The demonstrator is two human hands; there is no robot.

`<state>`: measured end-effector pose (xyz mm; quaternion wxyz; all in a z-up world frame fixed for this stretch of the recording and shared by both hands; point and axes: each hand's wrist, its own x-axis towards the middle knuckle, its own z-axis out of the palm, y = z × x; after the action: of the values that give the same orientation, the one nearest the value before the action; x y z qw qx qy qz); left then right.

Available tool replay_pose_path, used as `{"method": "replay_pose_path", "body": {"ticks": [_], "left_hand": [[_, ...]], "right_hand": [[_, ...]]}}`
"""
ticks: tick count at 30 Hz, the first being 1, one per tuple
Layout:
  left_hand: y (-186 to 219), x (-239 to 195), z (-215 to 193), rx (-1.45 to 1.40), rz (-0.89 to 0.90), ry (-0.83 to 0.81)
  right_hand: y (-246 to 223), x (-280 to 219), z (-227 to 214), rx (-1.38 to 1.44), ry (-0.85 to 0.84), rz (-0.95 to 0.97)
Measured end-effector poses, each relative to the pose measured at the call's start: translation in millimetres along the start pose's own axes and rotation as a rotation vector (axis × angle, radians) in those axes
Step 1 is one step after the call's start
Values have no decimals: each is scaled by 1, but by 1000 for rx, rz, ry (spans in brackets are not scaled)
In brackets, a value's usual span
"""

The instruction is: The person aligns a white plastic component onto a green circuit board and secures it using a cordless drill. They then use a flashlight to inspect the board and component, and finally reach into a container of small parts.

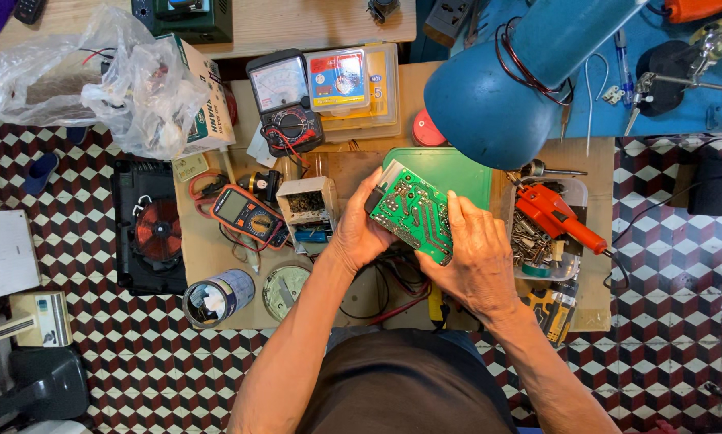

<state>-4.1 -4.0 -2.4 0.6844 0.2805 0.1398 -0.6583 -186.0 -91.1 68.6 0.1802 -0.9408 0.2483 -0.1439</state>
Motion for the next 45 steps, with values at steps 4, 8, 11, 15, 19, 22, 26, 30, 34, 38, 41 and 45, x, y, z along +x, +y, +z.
{"method": "replay_pose_path", "body": {"ticks": [4, 8, 11, 15, 19, 22, 26, 30, 34, 38, 41, 45], "left_hand": [[0, -2, -1, -3, -5, 25], [0, -2, -2, -12, -1, 11], [0, -2, -3, -13, -4, 7], [0, -1, -4, -13, -2, 0], [-1, -1, -5, -18, 4, -4], [-1, -1, -5, -22, -5, -1], [-1, -1, -6, -21, -2, -1], [-1, -1, -8, -31, -11, 6], [-3, 0, -12, -45, -10, -4], [-6, 1, -16, -86, -9, -24], [-8, 1, -19, -96, -13, -14], [-9, 2, -22, -78, -16, 10]], "right_hand": [[0, 0, 0, 11, -9, -7], [-1, 0, 0, 12, -5, 0], [-2, 1, 0, 11, -10, 4], [-2, 1, 0, 15, -10, 6], [-2, 0, 0, 16, -17, 14], [-1, 1, 0, 16, -18, 9], [0, 2, 0, 17, -22, 7], [1, 3, 0, 7, -46, -7], [2, 6, -1, 8, -62, -15], [1, 8, -2, -1, -74, -9], [2, 9, -2, 2, -84, -23], [4, 10, 0, -3, -99, -30]]}}
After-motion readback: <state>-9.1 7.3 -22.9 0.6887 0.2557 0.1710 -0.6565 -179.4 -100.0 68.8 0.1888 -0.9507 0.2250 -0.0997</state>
